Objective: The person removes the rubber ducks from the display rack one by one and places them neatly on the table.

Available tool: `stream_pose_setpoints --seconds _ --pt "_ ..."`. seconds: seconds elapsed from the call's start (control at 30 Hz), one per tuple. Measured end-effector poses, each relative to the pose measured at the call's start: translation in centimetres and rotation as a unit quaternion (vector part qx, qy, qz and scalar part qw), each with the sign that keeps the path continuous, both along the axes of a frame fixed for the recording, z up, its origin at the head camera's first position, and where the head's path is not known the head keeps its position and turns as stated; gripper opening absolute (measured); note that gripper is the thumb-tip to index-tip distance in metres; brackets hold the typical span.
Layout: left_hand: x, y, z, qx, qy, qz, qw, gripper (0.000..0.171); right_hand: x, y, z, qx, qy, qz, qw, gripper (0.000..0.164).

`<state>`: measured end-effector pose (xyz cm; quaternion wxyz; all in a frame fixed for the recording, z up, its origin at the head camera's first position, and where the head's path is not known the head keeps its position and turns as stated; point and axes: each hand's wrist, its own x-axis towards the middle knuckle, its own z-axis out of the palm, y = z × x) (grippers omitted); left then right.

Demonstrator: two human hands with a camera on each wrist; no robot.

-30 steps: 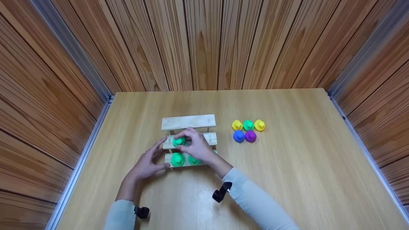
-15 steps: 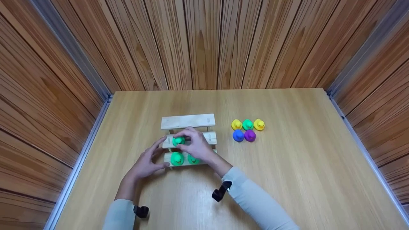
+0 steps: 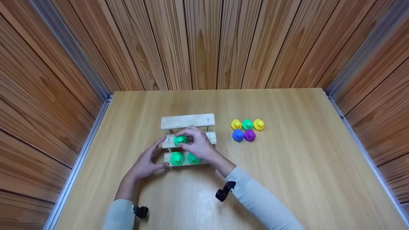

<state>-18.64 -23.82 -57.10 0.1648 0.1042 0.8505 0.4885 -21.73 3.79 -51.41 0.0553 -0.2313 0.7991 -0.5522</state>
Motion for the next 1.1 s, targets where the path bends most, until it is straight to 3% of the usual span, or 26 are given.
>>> stream_pose_setpoints --seconds 1.1 --pt "0.1 0.1 -0.3 0.002 0.003 0.005 1.0 0.102 0.9 4.7 1.0 -0.02 0.052 -0.039 0.998 0.031"
